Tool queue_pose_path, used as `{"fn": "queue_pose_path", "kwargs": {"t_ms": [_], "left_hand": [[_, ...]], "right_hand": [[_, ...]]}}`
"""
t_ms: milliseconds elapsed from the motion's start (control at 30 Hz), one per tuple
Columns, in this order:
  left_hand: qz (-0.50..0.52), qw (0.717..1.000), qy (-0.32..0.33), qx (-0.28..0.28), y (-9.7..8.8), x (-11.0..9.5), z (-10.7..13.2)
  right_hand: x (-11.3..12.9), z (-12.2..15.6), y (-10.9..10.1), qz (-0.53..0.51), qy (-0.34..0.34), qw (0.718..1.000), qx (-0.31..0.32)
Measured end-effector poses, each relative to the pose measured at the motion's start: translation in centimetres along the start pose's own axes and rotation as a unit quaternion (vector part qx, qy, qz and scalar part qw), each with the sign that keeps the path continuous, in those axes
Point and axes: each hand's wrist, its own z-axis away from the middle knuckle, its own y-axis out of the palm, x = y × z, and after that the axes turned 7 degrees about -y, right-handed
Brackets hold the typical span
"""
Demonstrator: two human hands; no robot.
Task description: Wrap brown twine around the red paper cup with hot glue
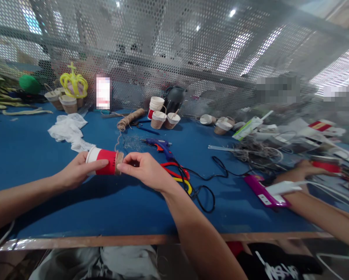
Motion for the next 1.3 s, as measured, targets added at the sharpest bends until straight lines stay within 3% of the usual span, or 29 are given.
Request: {"fn": "queue_pose_path", "kwargs": {"t_ms": [133, 333, 433, 667, 1300], "left_hand": [[-0.058, 0.997, 0.024, 0.033, -0.2, 0.3, 0.1], [-0.142, 0.988, 0.042, 0.05, -0.1, 0.3, 0.2], [-0.186, 0.979, 0.048, 0.064, 0.0, 0.2, 0.3], [-0.192, 0.975, 0.079, 0.078, -0.2, 0.4, 0.1], [-0.239, 0.966, 0.075, 0.06, -0.3, 0.7, 0.1]], "right_hand": [[-0.3, -0.1, -0.2, 0.01, 0.02, 1.0, 0.007], [-0.5, -0.3, -0.3, 0.001, 0.026, 0.997, -0.073], [-0.5, -0.4, -0.2, -0.015, 0.04, 0.997, -0.062], [-0.5, -0.1, 0.1, 0.008, 0.047, 0.998, -0.048], [-0.4, -0.1, 0.7, 0.046, 0.048, 0.996, -0.065]]}}
